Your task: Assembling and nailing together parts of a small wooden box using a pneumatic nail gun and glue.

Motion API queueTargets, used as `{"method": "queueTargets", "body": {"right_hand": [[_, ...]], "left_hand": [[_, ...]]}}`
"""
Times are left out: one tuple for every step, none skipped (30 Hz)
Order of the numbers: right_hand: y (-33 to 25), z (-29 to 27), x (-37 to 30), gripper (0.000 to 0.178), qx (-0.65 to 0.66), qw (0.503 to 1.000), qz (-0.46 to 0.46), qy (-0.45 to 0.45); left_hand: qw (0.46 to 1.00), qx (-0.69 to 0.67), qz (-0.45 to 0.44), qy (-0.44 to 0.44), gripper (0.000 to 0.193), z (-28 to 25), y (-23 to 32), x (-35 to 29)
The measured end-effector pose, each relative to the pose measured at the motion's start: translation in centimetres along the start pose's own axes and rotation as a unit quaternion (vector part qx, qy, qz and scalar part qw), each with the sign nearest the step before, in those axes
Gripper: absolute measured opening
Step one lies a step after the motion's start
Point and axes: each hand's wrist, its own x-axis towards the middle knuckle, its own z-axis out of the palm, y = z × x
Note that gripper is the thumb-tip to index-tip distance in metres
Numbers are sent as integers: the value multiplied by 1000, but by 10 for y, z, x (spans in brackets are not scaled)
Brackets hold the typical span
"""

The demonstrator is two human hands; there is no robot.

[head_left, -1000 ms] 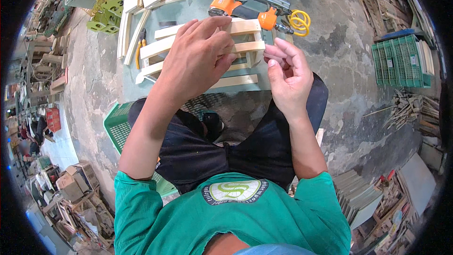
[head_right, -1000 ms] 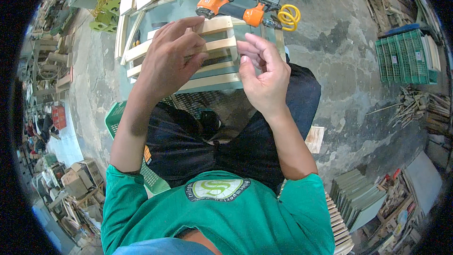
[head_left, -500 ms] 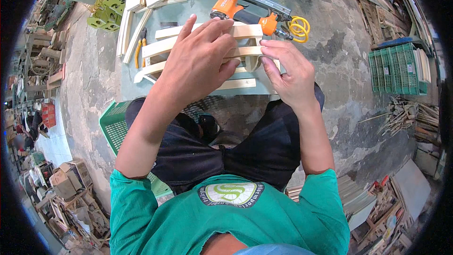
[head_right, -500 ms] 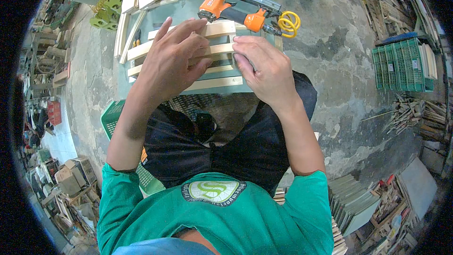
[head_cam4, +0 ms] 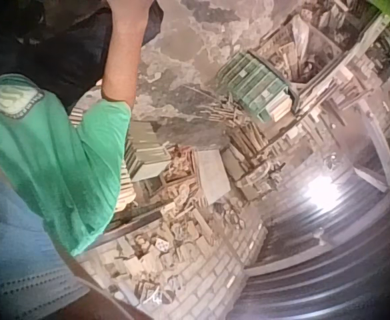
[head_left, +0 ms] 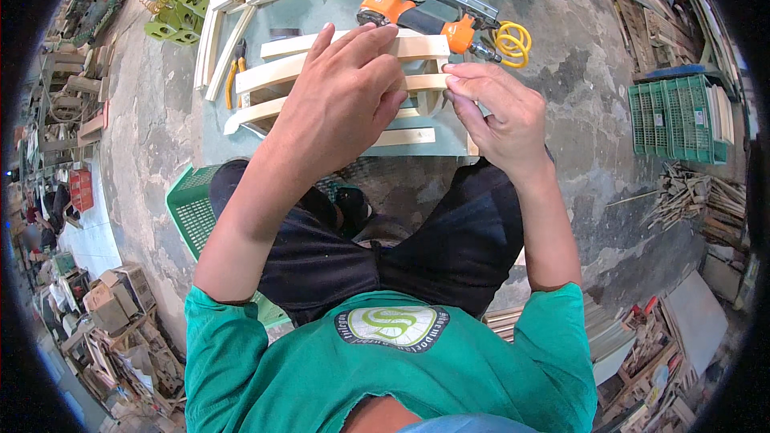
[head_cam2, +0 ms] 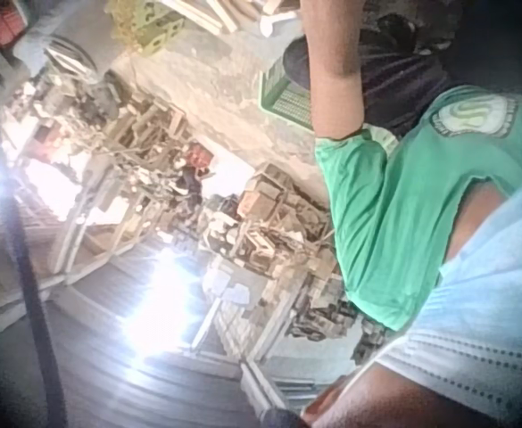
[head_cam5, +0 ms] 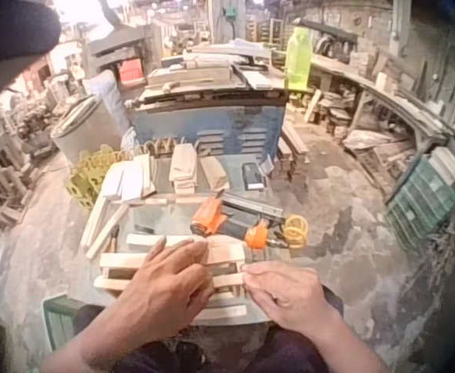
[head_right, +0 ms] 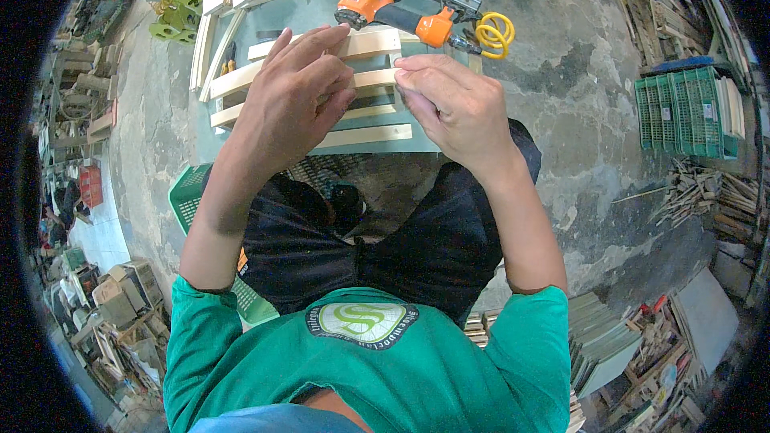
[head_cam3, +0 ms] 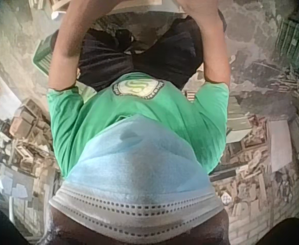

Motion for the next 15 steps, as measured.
{"method": "queueTargets", "body": {"right_hand": [[0,0,1,17,-2,1000,-6,0],[0,0,1,16,-4,1000,-12,-1],[-1,0,2,16,-4,1000,-12,0],[-2,0,2,17,1,1000,-5,-3],[-3,0,2,18,6,1000,2,-6],[-3,1,1,18,6,1000,2,-5],[-2,2,-1,19,12,1000,13,-4],[-1,3,-2,19,19,1000,24,-2],[-2,2,-3,19,18,1000,25,1],[-4,3,-4,19,35,999,33,18],[-6,4,-5,19,53,997,40,37],[-9,8,-10,19,53,997,42,43],[-12,14,-20,23,150,977,129,77],[-16,19,-28,27,245,940,212,109],[-20,22,-32,31,264,932,223,112]], "left_hand": [[1000,0,0,0,11,-1,0,0],[1000,-1,-2,-1,11,-2,0,0],[1000,-2,-3,-2,11,-2,1,-1],[1000,-1,-3,-2,11,-3,0,-1],[1000,-2,-2,-1,11,-3,0,-2],[1000,-3,-2,0,11,-3,-1,-2],[1000,-3,0,-1,11,-3,0,-1],[1000,-6,0,-2,11,-3,0,-1],[1000,-8,-1,-5,12,-3,1,0],[1000,-6,3,-6,12,-4,1,0],[1000,-7,-4,-9,12,-4,2,0],[1000,-7,-10,-13,13,-5,2,-1],[1000,-5,-3,-16,13,-5,3,0],[1000,-5,-6,-13,14,-5,4,0],[1000,-6,-8,-10,14,-6,4,1]]}}
